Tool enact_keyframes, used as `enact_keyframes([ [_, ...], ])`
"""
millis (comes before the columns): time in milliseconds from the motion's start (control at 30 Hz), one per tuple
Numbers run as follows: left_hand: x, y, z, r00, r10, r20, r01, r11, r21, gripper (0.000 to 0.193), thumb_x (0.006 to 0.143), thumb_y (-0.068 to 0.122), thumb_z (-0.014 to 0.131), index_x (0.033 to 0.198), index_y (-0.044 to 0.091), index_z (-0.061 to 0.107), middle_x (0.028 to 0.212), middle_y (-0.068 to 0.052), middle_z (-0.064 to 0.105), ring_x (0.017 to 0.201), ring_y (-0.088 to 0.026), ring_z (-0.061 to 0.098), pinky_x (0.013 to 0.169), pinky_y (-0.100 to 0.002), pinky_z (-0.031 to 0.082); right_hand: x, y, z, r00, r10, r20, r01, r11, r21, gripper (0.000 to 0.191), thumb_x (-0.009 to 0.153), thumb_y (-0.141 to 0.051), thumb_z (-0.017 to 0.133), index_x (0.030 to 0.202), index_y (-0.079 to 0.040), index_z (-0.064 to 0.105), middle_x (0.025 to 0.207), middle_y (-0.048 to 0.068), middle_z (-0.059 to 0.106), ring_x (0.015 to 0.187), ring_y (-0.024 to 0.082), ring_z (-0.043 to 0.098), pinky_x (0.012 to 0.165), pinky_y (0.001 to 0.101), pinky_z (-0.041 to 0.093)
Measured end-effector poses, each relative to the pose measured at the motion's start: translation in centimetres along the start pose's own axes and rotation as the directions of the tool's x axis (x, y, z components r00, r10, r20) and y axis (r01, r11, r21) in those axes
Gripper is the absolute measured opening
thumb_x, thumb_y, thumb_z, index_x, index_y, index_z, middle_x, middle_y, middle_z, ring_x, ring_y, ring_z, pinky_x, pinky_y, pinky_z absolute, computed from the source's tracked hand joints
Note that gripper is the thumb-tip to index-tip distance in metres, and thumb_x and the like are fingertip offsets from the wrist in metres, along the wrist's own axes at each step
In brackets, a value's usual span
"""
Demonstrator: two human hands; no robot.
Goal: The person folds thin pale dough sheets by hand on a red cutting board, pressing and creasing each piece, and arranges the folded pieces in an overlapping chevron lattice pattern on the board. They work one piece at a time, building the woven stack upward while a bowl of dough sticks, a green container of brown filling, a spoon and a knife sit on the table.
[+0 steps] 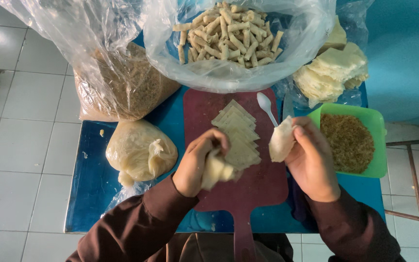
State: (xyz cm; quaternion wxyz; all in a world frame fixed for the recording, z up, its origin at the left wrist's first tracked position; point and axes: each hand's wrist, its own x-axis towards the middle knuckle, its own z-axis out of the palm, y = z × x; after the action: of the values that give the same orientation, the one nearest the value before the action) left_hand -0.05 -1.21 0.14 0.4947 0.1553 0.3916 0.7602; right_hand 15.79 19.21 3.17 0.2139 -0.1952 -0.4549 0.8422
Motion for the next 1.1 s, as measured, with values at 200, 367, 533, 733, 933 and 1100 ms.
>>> enact_keyframes([
  [200,-0.1,0.4,2.3,0.986,-0.115,0.122,0.075,0.954,0.291,0.043,0.105,0.029,0.048,0.129,-0.002,0.066,0.11,-0.007,0.076,0.102,-0.006,0.071,0.091,-0.021,0.055,-2.3,-0.1,2.3,0.802,-0.319,0.505,0.578,0.2,-0.791,0.01,0.102,-0.011,0.064,0.111,-0.006,0.062,0.116,0.008,0.071,0.106,0.017,0.07,0.088,0.0319,0.056],
  [367,-1.1,0.3,2.0,0.996,0.092,-0.004,-0.057,0.652,0.756,0.032,0.095,0.02,0.069,0.123,0.003,0.072,0.081,-0.011,0.074,0.068,-0.007,0.064,0.061,-0.027,0.054,-2.5,-1.0,3.9,0.821,-0.319,0.473,0.55,0.222,-0.805,0.025,0.099,-0.007,0.065,0.123,-0.003,0.059,0.12,0.014,0.069,0.115,0.022,0.067,0.101,0.0327,0.052],
  [533,-1.6,0.6,1.9,0.996,0.074,0.046,-0.082,0.613,0.786,0.035,0.094,0.018,0.07,0.127,0.006,0.069,0.074,-0.011,0.071,0.063,-0.011,0.065,0.058,-0.028,0.055,-1.7,-0.4,3.4,0.945,0.201,0.259,0.105,0.564,-0.819,0.04,0.095,-0.007,0.067,0.132,-0.005,0.053,0.1,0.008,0.07,0.095,0.016,0.068,0.084,0.0308,0.054],
  [733,-2.2,0.9,2.5,1.0,0.021,-0.017,0.008,0.375,0.927,0.035,0.094,0.022,0.061,0.129,0.016,0.064,0.069,-0.01,0.074,0.058,-0.026,0.075,0.055,-0.037,0.058,-1.1,1.5,2.5,0.962,0.112,0.25,0.199,0.342,-0.918,0.032,0.094,-0.008,0.067,0.123,-0.006,0.053,0.089,0.012,0.07,0.083,0.022,0.072,0.074,0.0326,0.055],
  [933,-2.0,0.6,2.7,0.991,0.115,-0.072,0.048,0.2,0.979,0.035,0.095,0.029,0.06,0.129,0.022,0.059,0.071,-0.01,0.075,0.066,-0.035,0.073,0.058,-0.045,0.058,-1.5,2.0,3.2,0.926,-0.025,0.376,0.376,0.158,-0.913,0.027,0.094,-0.008,0.068,0.114,-0.004,0.052,0.095,0.014,0.074,0.089,0.031,0.075,0.068,0.0367,0.057],
  [1100,-1.5,0.0,2.8,0.982,0.139,-0.126,0.114,0.091,0.989,0.045,0.093,0.033,0.064,0.132,0.015,0.048,0.066,-0.013,0.071,0.059,-0.036,0.071,0.05,-0.045,0.057,-1.3,1.5,3.9,0.88,-0.059,0.471,0.473,0.02,-0.881,0.023,0.093,-0.009,0.07,0.108,-0.004,0.053,0.094,0.013,0.072,0.085,0.03,0.075,0.062,0.038,0.055],
])
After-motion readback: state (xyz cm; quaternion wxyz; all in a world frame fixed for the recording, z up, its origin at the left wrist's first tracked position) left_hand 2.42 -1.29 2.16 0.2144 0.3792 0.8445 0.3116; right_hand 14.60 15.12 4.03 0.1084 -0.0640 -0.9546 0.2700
